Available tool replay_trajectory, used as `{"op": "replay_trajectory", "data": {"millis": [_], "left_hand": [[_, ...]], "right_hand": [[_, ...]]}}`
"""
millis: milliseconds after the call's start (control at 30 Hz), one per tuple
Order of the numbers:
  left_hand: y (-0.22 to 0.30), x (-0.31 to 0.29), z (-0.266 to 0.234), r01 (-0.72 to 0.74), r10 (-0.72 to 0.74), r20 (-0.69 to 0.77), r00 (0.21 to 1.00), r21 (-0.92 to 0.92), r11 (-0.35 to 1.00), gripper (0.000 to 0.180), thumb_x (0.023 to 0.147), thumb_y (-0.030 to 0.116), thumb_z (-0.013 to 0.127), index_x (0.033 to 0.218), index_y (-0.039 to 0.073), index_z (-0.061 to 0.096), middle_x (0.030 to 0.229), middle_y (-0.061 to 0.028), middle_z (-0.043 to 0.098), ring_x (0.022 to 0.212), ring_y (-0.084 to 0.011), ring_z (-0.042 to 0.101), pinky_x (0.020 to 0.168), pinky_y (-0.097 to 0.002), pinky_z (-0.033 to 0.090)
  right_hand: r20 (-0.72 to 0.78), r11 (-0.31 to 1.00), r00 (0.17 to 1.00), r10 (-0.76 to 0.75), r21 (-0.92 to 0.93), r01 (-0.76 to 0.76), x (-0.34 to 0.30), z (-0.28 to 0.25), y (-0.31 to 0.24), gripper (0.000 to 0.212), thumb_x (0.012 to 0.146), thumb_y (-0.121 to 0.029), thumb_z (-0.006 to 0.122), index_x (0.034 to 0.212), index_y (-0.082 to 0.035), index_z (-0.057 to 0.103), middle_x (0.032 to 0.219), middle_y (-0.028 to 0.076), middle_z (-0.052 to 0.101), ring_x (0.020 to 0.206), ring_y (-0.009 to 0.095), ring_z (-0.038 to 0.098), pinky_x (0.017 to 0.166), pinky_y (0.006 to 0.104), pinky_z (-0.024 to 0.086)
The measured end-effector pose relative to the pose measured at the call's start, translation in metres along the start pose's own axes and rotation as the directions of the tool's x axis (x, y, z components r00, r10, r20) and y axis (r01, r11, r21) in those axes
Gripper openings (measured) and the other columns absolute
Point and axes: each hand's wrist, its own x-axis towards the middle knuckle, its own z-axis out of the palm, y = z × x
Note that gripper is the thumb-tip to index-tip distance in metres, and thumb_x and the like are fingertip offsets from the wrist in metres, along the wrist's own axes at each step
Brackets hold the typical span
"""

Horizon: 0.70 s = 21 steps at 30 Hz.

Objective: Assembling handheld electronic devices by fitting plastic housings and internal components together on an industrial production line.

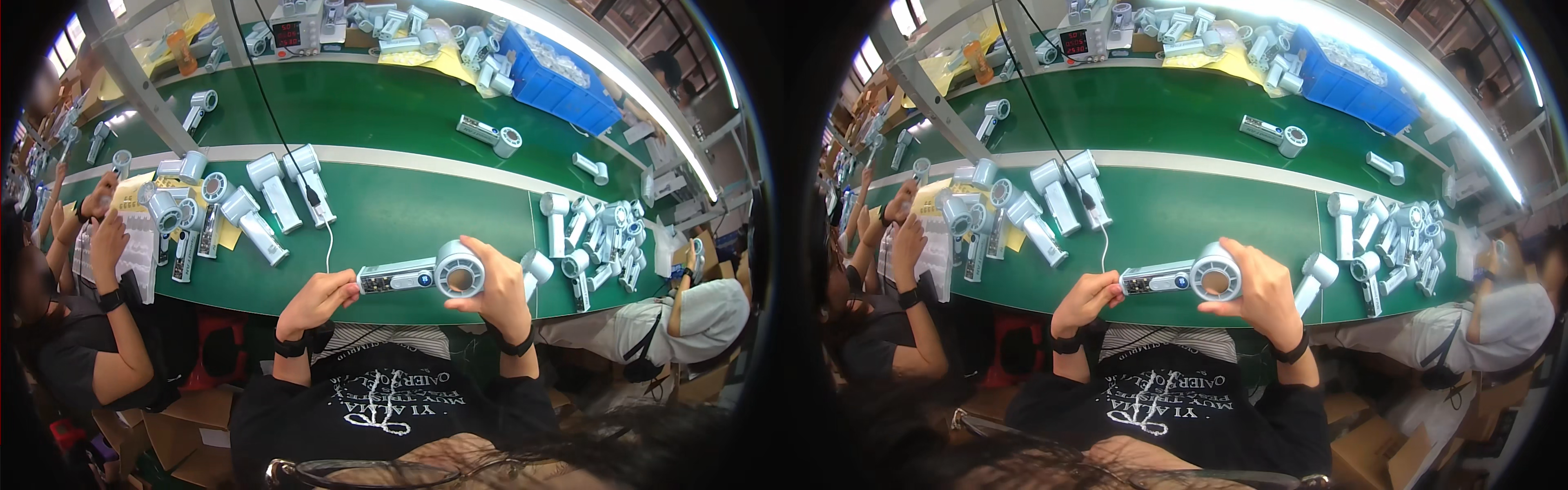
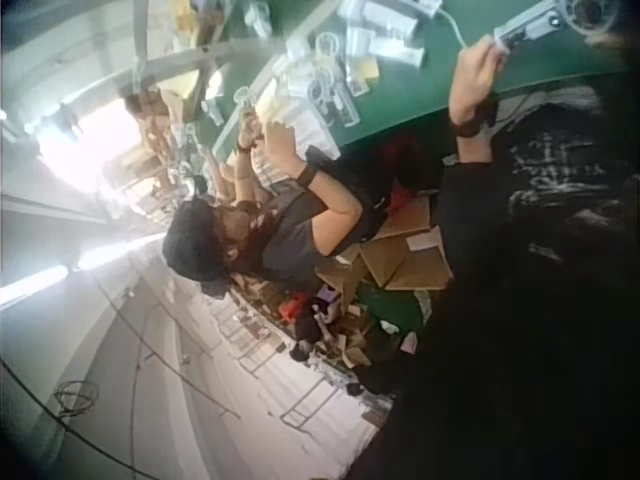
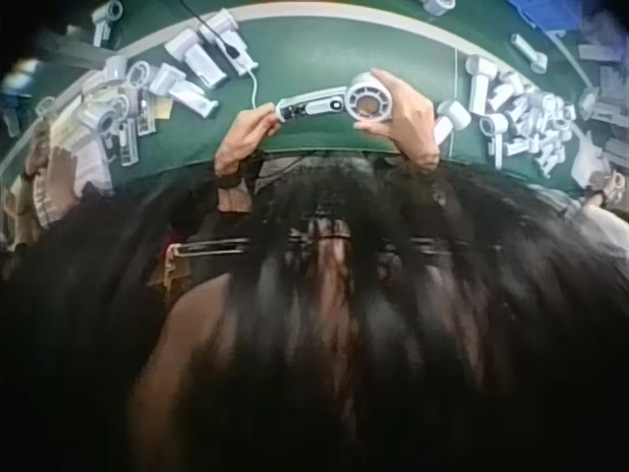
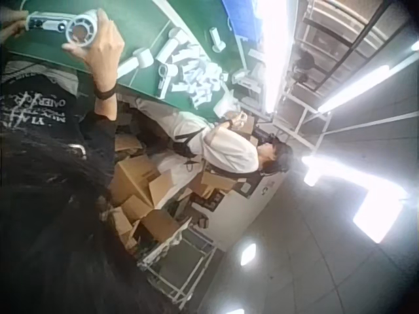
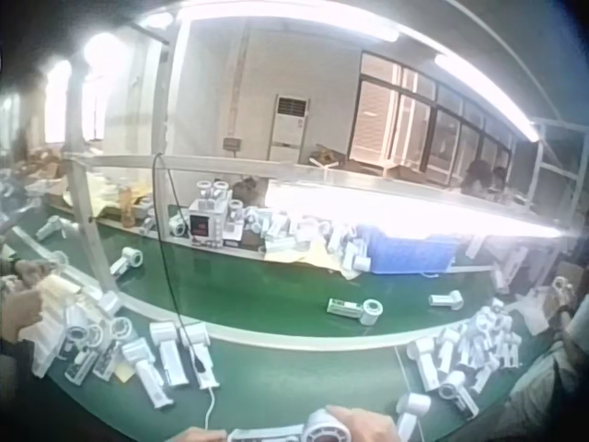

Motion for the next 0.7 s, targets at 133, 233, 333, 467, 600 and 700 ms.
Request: {"op": "replay_trajectory", "data": {"millis": [133, 233, 333, 467, 600, 700], "left_hand": [[-0.003, 0.0, 0.005, -0.006, 0.006, -0.002, 1.0, 0.0, 1.0, 0.019, 0.099, 0.011, 0.048, 0.085, -0.001, 0.053, 0.061, -0.0055, 0.049, 0.053, -0.016, 0.046, 0.053, -0.0288, 0.038], [0.001, 0.0, 0.007, 0.051, -0.05, 0.101, 0.994, -0.009, 0.999, 0.016, 0.096, 0.007, 0.049, 0.083, -0.001, 0.052, 0.068, -0.006, 0.056, 0.059, -0.0162, 0.051, 0.057, -0.0286, 0.041], [0.005, 0.0, 0.016, -0.047, 0.039, 0.038, 0.998, 0.211, 0.976, 0.011, 0.092, 0.009, 0.057, 0.09, -0.002, 0.055, 0.079, -0.0091, 0.06, 0.069, -0.0215, 0.056, 0.065, -0.0317, 0.045], [0.029, 0.013, 0.039, -0.163, 0.294, -0.229, 0.928, 0.461, 0.872, 0.025, 0.083, 0.011, 0.068, 0.103, -0.002, 0.058, 0.097, -0.0128, 0.064, 0.088, -0.0295, 0.06, 0.079, -0.037, 0.048], [0.022, 0.016, 0.045, -0.216, 0.391, -0.209, 0.897, 0.565, 0.797, 0.043, 0.076, 0.013, 0.075, 0.113, -0.001, 0.058, 0.106, -0.014, 0.064, 0.099, -0.0334, 0.06, 0.089, -0.0396, 0.047], [0.018, 0.013, 0.046, -0.239, 0.39, -0.142, 0.91, 0.588, 0.772, 0.047, 0.075, 0.015, 0.076, 0.115, -0.001, 0.057, 0.108, -0.014, 0.064, 0.102, -0.0338, 0.06, 0.09, -0.0399, 0.047]], "right_hand": [[-0.078, 0.984, 0.982, -0.173, -0.058, 0.168, 0.013, -0.001, -0.002, 0.078, 0.058, -0.033, 0.09, 0.119, -0.001, 0.053, 0.11, 0.019, 0.063, 0.097, 0.037, 0.064, 0.086, 0.0427, 0.052], [-0.162, 0.952, 0.938, -0.307, -0.041, 0.305, 0.017, 0.003, 0.004, 0.073, 0.06, -0.033, 0.089, 0.117, -0.002, 0.054, 0.104, 0.017, 0.065, 0.091, 0.035, 0.066, 0.089, 0.0463, 0.052], [-0.268, 0.843, 0.863, -0.428, 0.228, 0.488, 0.013, 0.015, 0.015, 0.07, 0.064, -0.03, 0.089, 0.115, -0.002, 0.051, 0.103, 0.02, 0.065, 0.095, 0.036, 0.065, 0.094, 0.0571, 0.047], [-0.268, 0.866, 0.886, -0.378, 0.238, 0.441, 0.009, 0.024, 0.024, 0.068, 0.066, -0.027, 0.088, 0.117, -0.002, 0.05, 0.1, 0.018, 0.066, 0.096, 0.033, 0.066, 0.096, 0.0602, 0.045], [-0.262, 0.87, 0.895, -0.361, 0.252, 0.424, 0.007, 0.029, 0.024, 0.068, 0.065, -0.024, 0.087, 0.117, -0.002, 0.049, 0.098, 0.019, 0.065, 0.096, 0.033, 0.066, 0.097, 0.0585, 0.045], [-0.268, 0.882, 0.908, -0.323, 0.263, 0.391, 0.006, 0.028, 0.02, 0.067, 0.064, -0.021, 0.087, 0.116, -0.002, 0.049, 0.099, 0.019, 0.065, 0.096, 0.032, 0.066, 0.097, 0.0583, 0.045]]}}
